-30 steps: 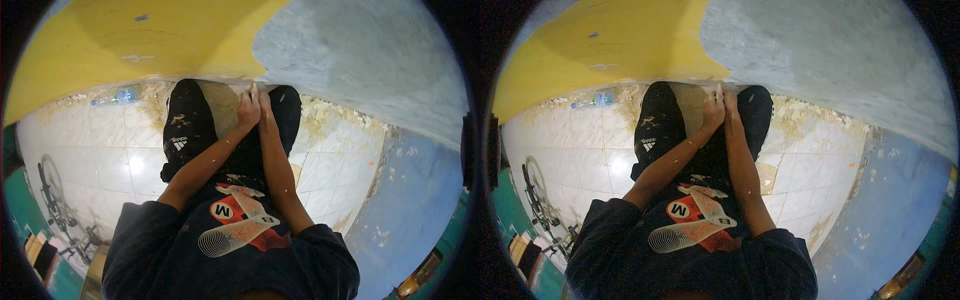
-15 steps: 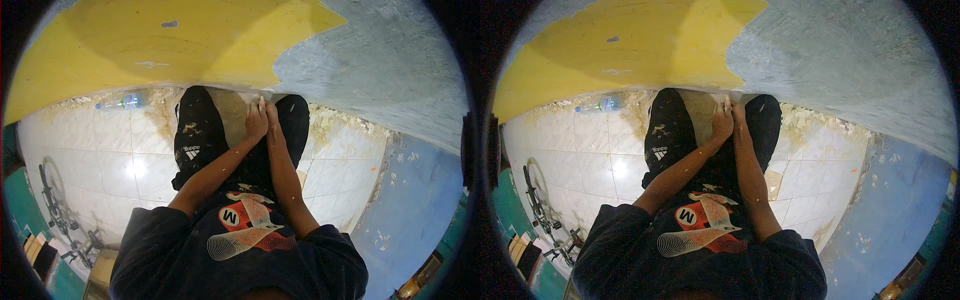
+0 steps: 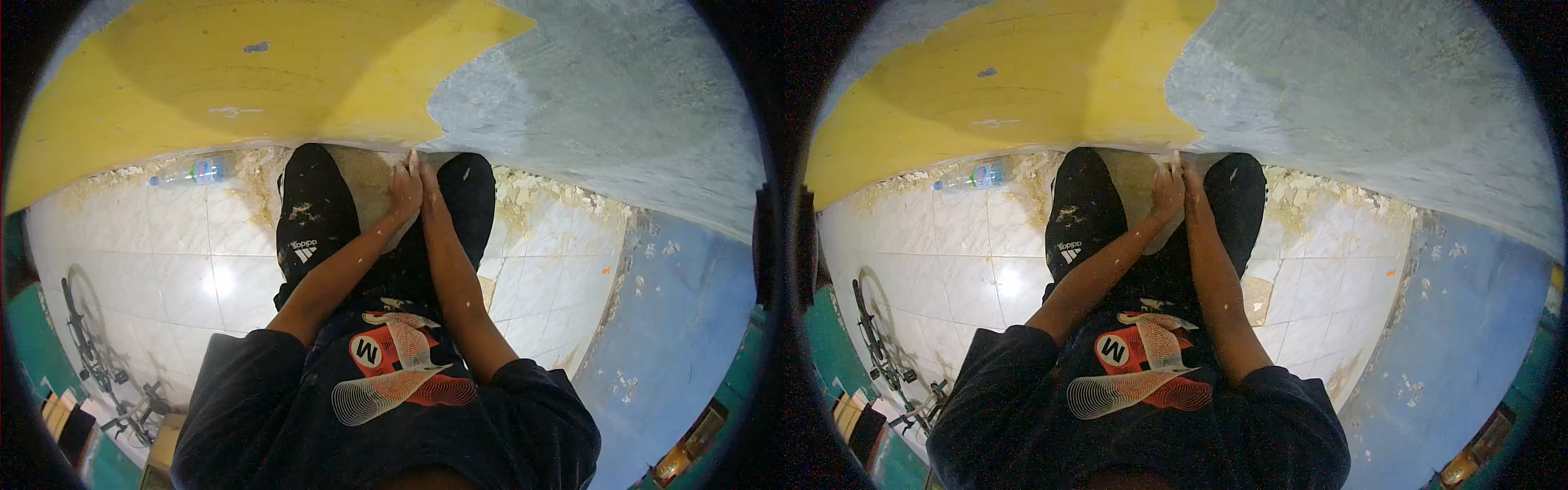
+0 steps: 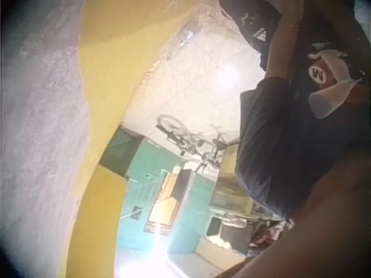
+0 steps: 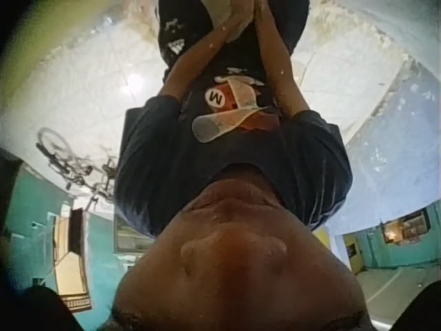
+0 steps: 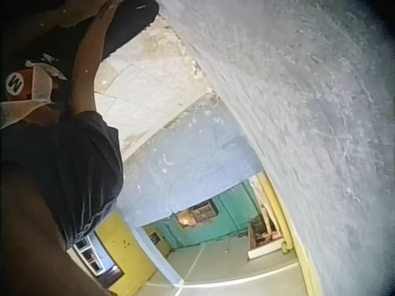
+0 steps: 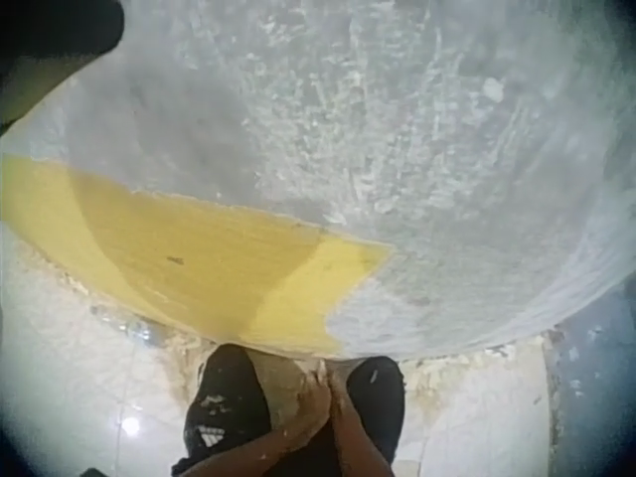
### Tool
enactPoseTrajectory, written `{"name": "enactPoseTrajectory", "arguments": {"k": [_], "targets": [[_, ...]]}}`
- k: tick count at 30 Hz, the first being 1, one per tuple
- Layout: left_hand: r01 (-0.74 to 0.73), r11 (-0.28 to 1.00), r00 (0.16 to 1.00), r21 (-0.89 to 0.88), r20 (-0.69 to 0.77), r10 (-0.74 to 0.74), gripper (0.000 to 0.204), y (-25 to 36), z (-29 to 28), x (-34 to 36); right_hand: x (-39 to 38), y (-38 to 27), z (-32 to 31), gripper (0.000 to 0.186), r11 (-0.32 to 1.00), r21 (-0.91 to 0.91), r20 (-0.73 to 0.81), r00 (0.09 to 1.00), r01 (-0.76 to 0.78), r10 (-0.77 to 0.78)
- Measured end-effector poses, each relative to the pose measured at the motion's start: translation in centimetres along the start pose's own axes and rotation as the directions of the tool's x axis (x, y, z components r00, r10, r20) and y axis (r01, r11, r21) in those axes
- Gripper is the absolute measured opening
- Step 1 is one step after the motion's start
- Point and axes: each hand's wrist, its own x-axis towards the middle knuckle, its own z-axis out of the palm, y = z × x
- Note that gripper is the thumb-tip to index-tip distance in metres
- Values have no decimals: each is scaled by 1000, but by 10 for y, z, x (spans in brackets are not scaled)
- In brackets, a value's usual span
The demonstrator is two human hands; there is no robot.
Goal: Scraping old paint and plaster off a wall using a metal putty knife.
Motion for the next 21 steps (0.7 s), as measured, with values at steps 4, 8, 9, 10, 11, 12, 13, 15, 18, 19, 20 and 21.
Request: {"name": "enactPoseTrajectory", "arguments": {"k": [4,8,9,10,11,12,13,15,18,19,20,21], "targets": [[-126,985,989,119,-63,134,61,-22,5,6,16,8,21,35,907,402,29,991,-128,127],[117,982,985,-148,142,-96,64,-43,0,26,28,10,30,34,390,839,119,826,-380,550],[134,982,985,-130,125,-118,64,-46,-2,28,26,10,29,31,360,836,169,817,-415,551],[184,970,971,-160,183,-153,66,-47,-4,26,20,8,30,31,340,817,220,797,-466,563],[262,950,938,-168,277,-210,67,-42,-6,22,12,6,29,30,435,837,95,872,-331,480],[215,958,956,-188,241,-168,67,-35,-8,15,4,1,28,28,480,846,-17,887,-233,462],[142,951,972,-273,220,-82,65,-27,-10,-2,-9,-3,25,27,453,888,-85,941,-77,326],[68,932,981,-355,194,2,64,-1,-18,-40,-43,-13,12,26,213,976,-95,970,46,225],[-88,947,947,-310,267,176,62,50,-37,-100,-94,-47,-22,23,37,990,-142,987,140,80],[-233,881,911,-413,225,346,65,67,-42,-113,-108,-63,-38,19,614,707,-305,935,351,-183],[-376,769,837,-516,166,521,70,83,-47,-124,-119,-80,-55,19,615,706,-309,934,352,-180],[-367,781,847,-506,166,505,70,97,-52,-134,-130,-97,-73,17,392,906,-135,986,162,-95]]}}
